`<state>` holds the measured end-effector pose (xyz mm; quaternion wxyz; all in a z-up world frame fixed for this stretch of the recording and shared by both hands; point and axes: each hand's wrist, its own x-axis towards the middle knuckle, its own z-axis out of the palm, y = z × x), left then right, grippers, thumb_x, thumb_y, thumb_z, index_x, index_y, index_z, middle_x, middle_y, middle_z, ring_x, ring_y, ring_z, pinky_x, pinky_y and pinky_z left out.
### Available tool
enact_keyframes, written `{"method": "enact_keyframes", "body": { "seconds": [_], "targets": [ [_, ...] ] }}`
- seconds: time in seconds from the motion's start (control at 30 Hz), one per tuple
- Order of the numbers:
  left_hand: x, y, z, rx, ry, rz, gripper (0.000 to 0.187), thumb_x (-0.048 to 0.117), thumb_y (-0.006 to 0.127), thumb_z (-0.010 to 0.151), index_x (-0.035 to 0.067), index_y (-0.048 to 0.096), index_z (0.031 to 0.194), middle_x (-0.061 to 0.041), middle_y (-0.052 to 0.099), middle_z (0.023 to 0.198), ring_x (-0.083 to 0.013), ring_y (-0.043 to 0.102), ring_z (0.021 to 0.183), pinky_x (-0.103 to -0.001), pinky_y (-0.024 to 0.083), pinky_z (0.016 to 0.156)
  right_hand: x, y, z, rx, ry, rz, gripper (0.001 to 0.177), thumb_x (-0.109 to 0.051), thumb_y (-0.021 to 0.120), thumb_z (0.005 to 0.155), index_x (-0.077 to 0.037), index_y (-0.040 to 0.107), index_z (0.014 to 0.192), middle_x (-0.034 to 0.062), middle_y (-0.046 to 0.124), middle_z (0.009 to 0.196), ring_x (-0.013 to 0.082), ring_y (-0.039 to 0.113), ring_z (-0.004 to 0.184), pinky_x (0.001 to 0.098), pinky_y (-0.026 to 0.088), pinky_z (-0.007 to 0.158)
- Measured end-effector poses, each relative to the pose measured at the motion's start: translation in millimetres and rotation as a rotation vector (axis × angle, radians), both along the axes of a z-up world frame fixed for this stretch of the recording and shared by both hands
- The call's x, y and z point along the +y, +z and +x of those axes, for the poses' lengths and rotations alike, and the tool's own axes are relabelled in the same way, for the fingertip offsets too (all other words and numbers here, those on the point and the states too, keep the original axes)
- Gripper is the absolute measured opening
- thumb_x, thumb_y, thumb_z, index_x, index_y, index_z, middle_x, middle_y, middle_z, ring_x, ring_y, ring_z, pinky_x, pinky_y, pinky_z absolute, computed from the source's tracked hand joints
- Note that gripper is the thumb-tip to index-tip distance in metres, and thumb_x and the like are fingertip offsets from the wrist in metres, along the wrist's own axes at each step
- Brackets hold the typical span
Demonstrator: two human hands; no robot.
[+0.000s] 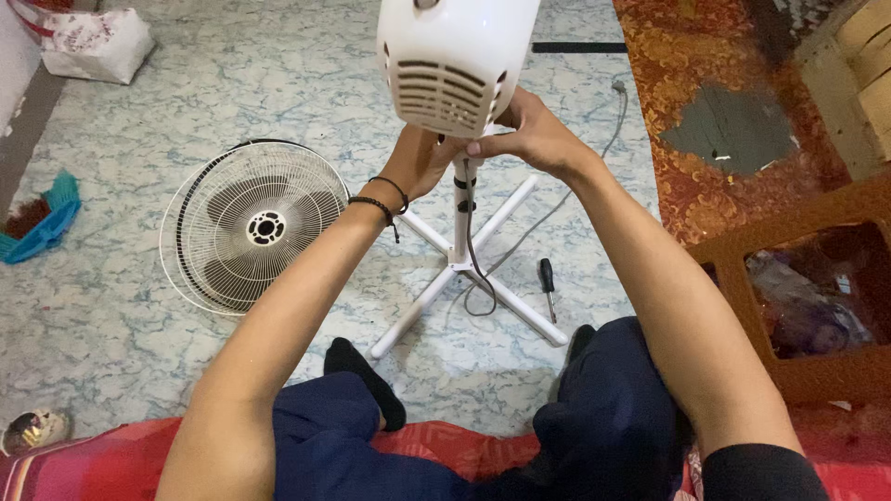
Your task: The person assembles an electric fan by attaching the motor housing to the stand, securing it with a screwdriver, and then mounting the front grille. The person uses a screwdriver to tighten the connection between the motor housing and the stand.
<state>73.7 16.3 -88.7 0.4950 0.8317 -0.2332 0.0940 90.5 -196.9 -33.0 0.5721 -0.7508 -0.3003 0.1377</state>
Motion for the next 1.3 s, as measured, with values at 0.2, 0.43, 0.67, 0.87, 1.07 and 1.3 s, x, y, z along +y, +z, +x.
{"method": "enact_keyframes", "body": {
  "seconds": [0.2, 0.43, 0.67, 0.87, 1.07, 1.3],
  "targets": [
    [2.5, -0.7, -1.7, 0.022, -0.045, -0.071, 0.064, 0.062, 0.056, 0.099, 0.003, 0.066, 0.12, -0.012, 0.073, 0.108, -0.0217, 0.069, 0.1, -0.039, 0.057, 0.084, -0.3, -1.6, -0.9, 0.04, 0.024, 0.079, 0.069, -0.01, 0.082, 0.077, 0.001, 0.052, 0.137, 0.0147, 0.071, 0.119, 0.0244, 0.072, 0.11, 0.0423, 0.064, 0.094],
    [1.2, -3.1, 1.0, 0.059, -0.035, -0.072, 0.053, 0.048, 0.058, 0.102, 0.002, 0.062, 0.128, -0.016, 0.07, 0.122, -0.0243, 0.066, 0.112, -0.04, 0.056, 0.092, -1.3, -3.4, -1.1, 0.023, 0.02, 0.081, 0.07, -0.013, 0.084, 0.077, 0.0, 0.053, 0.138, 0.0129, 0.072, 0.118, 0.023, 0.072, 0.11, 0.0403, 0.062, 0.098],
    [8.6, -10.3, -3.6, 0.077, -0.067, -0.002, 0.07, 0.058, 0.039, 0.107, 0.0, 0.048, 0.146, -0.021, 0.058, 0.145, -0.0316, 0.056, 0.136, -0.044, 0.044, 0.112, -4.2, -9.7, -1.7, -0.025, -0.045, 0.001, 0.084, -0.032, 0.087, 0.075, -0.006, 0.05, 0.146, 0.0143, 0.068, 0.128, 0.0264, 0.068, 0.117, 0.0448, 0.056, 0.104],
    [19.7, -18.6, -14.5, 0.036, -0.074, 0.001, 0.084, 0.067, 0.02, 0.109, 0.0, 0.03, 0.158, -0.027, 0.039, 0.161, -0.0416, 0.039, 0.15, -0.048, 0.031, 0.122, -9.0, -23.3, 0.3, -0.07, 0.009, -0.016, 0.097, -0.062, 0.067, 0.085, -0.008, 0.032, 0.158, 0.0182, 0.046, 0.155, 0.0313, 0.049, 0.136, 0.0499, 0.046, 0.109],
    [22.2, -27.3, -18.5, 0.249, 0.281, 0.254, 0.064, 0.043, 0.035, 0.097, 0.006, 0.035, 0.15, -0.023, 0.053, 0.146, -0.0431, 0.054, 0.131, -0.049, 0.044, 0.107, -27.3, -34.1, -3.6, -0.051, -0.182, -0.106, 0.081, -0.065, 0.041, 0.097, -0.008, 0.037, 0.155, 0.0209, 0.054, 0.146, 0.0306, 0.06, 0.127, 0.0473, 0.05, 0.104],
    [6.6, -47.7, -34.2, 0.662, 0.026, 1.128, 0.046, 0.034, 0.051, 0.093, 0.006, 0.07, 0.123, -0.024, 0.068, 0.13, -0.038, 0.067, 0.121, -0.048, 0.052, 0.103, -61.7, -71.1, -16.3, -0.217, -0.402, -0.239, 0.052, -0.035, 0.07, 0.097, -0.001, 0.058, 0.135, 0.0171, 0.071, 0.122, 0.0266, 0.072, 0.1, 0.0384, 0.058, 0.085]
  ]
}}
